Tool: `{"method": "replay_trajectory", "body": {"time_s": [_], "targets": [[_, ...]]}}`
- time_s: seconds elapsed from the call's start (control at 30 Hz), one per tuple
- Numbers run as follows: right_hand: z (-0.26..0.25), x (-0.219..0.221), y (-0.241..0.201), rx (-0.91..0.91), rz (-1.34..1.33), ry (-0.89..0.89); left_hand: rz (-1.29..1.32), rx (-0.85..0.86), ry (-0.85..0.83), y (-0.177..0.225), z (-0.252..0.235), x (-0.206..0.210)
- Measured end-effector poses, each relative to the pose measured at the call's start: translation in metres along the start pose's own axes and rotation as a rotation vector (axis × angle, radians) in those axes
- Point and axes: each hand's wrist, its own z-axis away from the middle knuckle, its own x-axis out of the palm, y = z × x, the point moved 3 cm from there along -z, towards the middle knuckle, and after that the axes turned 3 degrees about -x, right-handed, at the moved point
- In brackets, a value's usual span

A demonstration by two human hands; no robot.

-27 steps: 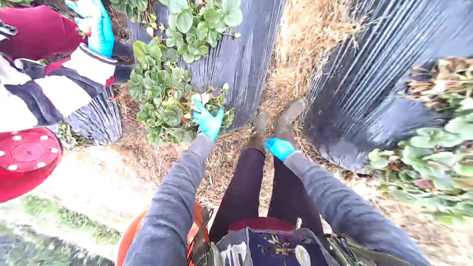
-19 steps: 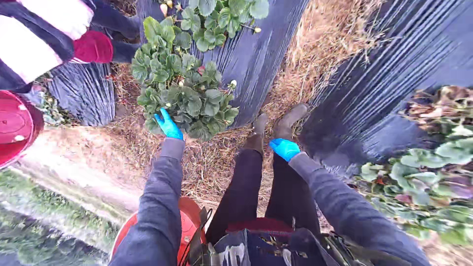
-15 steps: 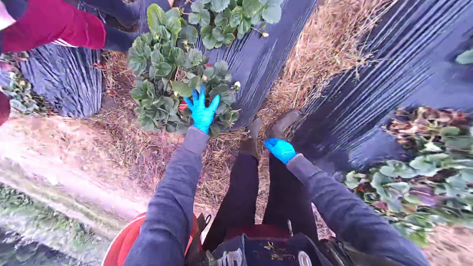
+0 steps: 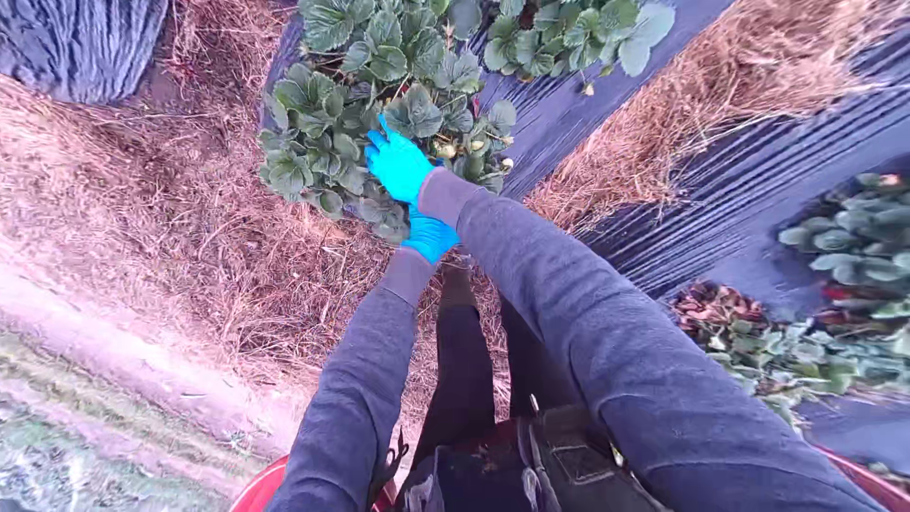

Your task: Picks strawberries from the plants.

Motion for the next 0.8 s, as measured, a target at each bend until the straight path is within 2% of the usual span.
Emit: {"method": "replay_trajectory", "body": {"time_s": [0.1,0.13,0.17,0.2,0.23,0.3,0.37,0.4,0.47,0.53,0.6,0.7,0.8], "targets": [[0.019,-0.002,0.052,0.184,-0.017,0.09,0.446,0.256,0.617,-0.04,0.011,-0.012],[0.031,-0.001,0.058,0.202,-0.021,0.097,0.628,0.262,0.79,-0.051,0.017,-0.013],[0.042,0.002,0.058,0.217,-0.044,0.091,0.797,0.181,0.877,-0.062,0.021,-0.016],[0.05,0.005,0.055,0.235,-0.07,0.123,0.924,0.032,0.872,-0.073,0.019,-0.023],[0.055,0.011,0.053,0.254,-0.085,0.197,0.994,-0.142,0.794,-0.086,0.009,-0.033],[0.066,0.032,0.048,0.281,-0.098,0.377,0.955,-0.422,0.566,-0.103,-0.023,-0.047],[0.075,0.052,0.046,0.298,-0.089,0.549,0.825,-0.534,0.436,-0.102,-0.055,-0.058],[0.078,0.06,0.048,0.305,-0.082,0.612,0.792,-0.568,0.43,-0.098,-0.069,-0.064],[0.078,0.069,0.044,0.3,-0.099,0.683,0.747,-0.656,0.524,-0.092,-0.079,-0.067],[0.078,0.071,0.048,0.291,-0.117,0.709,0.826,-0.7,0.679,-0.086,-0.082,-0.067],[0.078,0.077,0.054,0.279,-0.092,0.783,1.129,-0.681,0.749,-0.089,-0.071,-0.063],[0.076,0.083,0.056,0.261,-0.087,0.83,1.567,-0.593,0.584,-0.118,-0.058,-0.054],[0.073,0.086,0.058,0.236,-0.102,0.88,1.783,-0.436,0.396,-0.149,-0.059,-0.055]]}}
